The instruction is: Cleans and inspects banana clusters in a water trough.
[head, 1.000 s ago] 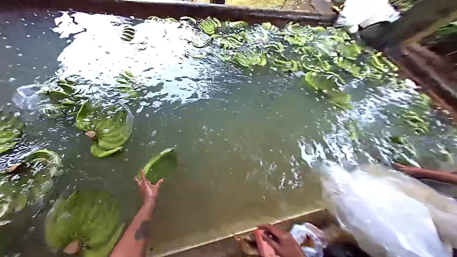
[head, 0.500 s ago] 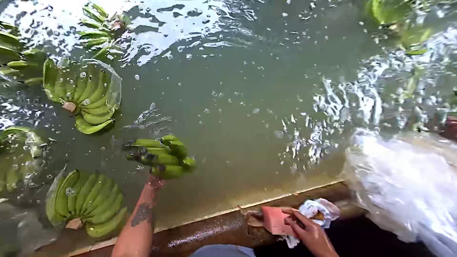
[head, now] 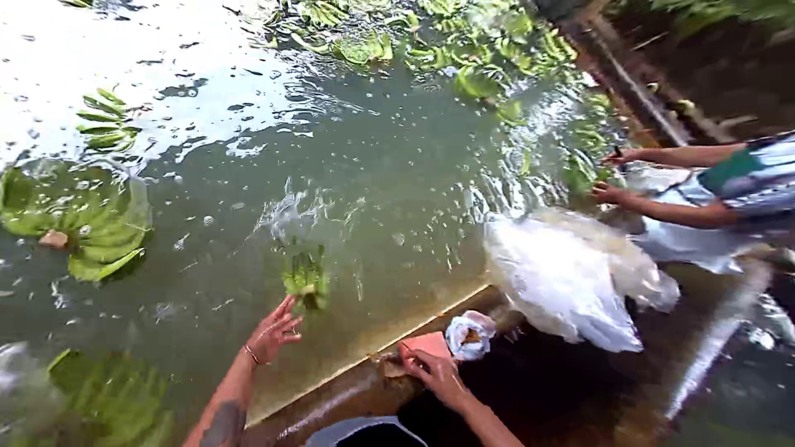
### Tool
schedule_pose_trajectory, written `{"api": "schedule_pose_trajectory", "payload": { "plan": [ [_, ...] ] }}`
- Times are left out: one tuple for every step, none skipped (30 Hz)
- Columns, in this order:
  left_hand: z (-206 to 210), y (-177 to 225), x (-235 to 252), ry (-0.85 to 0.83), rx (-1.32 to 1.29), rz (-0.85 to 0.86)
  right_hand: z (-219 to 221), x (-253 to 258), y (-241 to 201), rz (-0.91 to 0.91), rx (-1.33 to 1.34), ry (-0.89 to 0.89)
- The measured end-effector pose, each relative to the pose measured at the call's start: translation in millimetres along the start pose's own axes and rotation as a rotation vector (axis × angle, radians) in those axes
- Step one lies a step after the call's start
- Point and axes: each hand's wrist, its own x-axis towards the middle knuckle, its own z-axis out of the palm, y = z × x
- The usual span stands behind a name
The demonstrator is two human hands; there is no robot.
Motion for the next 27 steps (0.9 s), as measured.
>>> {"api": "schedule_pose_trajectory", "payload": {
  "plan": [
    [1.6,14.2,-10.0,0.002,0.092,0.024,2.4,-3.2,3.7,0.007,-0.006,-0.010],
    [0.1,27.5,-20.7,0.051,0.193,0.086,4.8,-7.1,7.0,0.014,-0.007,-0.011],
    [-7.2,37.5,-31.9,0.145,0.296,0.189,7.5,-11.0,9.7,0.013,-0.006,-0.001],
    [-21.2,41.9,-44.8,0.293,0.389,0.305,10.7,-16.0,11.2,0.004,0.000,0.009],
    [-41.2,40.7,-60.6,0.483,0.461,0.408,14.4,-21.9,12.5,-0.006,0.009,0.017],
    [-64.1,37.1,-79.8,0.694,0.523,0.461,17.9,-27.2,14.2,-0.021,0.010,0.023],
    [-87.5,31.0,-101.1,0.906,0.578,0.474,19.9,-31.9,14.7,-0.024,-0.002,0.011],
    [-109.4,22.9,-123.6,1.102,0.614,0.443,20.5,-36.2,14.1,-0.019,-0.022,-0.019],
    [-129.6,12.1,-146.0,1.268,0.635,0.377,21.3,-40.2,14.6,-0.016,-0.043,-0.051],
    [-147.3,-0.5,-166.7,1.399,0.628,0.275,22.3,-43.6,17.6,-0.013,-0.062,-0.081],
    [-162.8,-14.4,-184.7,1.488,0.588,0.149,23.6,-46.4,21.6,-0.009,-0.080,-0.101],
    [-177.0,-29.4,-198.2,1.541,0.519,0.025,24.1,-48.8,24.8,0.002,-0.095,-0.122],
    [-189.3,-43.9,-206.8,1.556,0.433,-0.077,24.1,-50.6,27.3,0.015,-0.110,-0.138],
    [-198.9,-56.5,-211.4,1.534,0.350,-0.149,23.8,-51.3,29.4,0.028,-0.124,-0.148],
    [-205.3,-66.9,-212.5,1.494,0.275,-0.177,22.5,-50.5,30.8,0.039,-0.141,-0.160],
    [-208.8,-73.9,-210.2,1.451,0.221,-0.170,20.2,-47.8,30.0,0.046,-0.157,-0.171],
    [-210.8,-77.4,-204.5,1.415,0.181,-0.152,18.2,-43.4,28.7,0.040,-0.176,-0.175],
    [-210.3,-77.2,-194.6,1.406,0.141,-0.138,15.9,-37.9,26.6,0.028,-0.196,-0.179],
    [-206.5,-73.0,-182.2,1.423,0.105,-0.133,13.3,-32.6,19.3,0.016,-0.211,-0.176],
    [-198.4,-64.6,-169.4,1.446,0.071,-0.139,11.0,-25.4,9.9,0.002,-0.223,-0.164],
    [-188.3,-55.9,-157.4,1.476,0.040,-0.147,9.7,-15.3,-0.2,-0.018,-0.224,-0.150],
    [-179.9,-51.8,-147.3,1.519,0.010,-0.153,10.8,-1.7,-7.4,-0.045,-0.228,-0.134],
    [-173.1,-53.4,-140.2,1.567,-0.022,-0.142,13.6,14.2,-13.8,-0.069,-0.235,-0.130],
    [-166.7,-57.6,-136.2,1.611,-0.077,-0.101,16.9,31.0,-25.0,-0.084,-0.246,-0.147],
    [-162.4,-62.4,-134.3,1.631,-0.153,-0.061,20.4,47.5,-42.0,-0.098,-0.262,-0.183],
    [-160.5,-66.5,-133.4,1.616,-0.247,-0.046,24.5,63.7,-61.1,-0.115,-0.279,-0.226],
    [-160.9,-69.2,-131.7,1.574,-0.353,-0.047,29.2,79.5,-80.2,-0.137,-0.302,-0.262]
  ]
}}
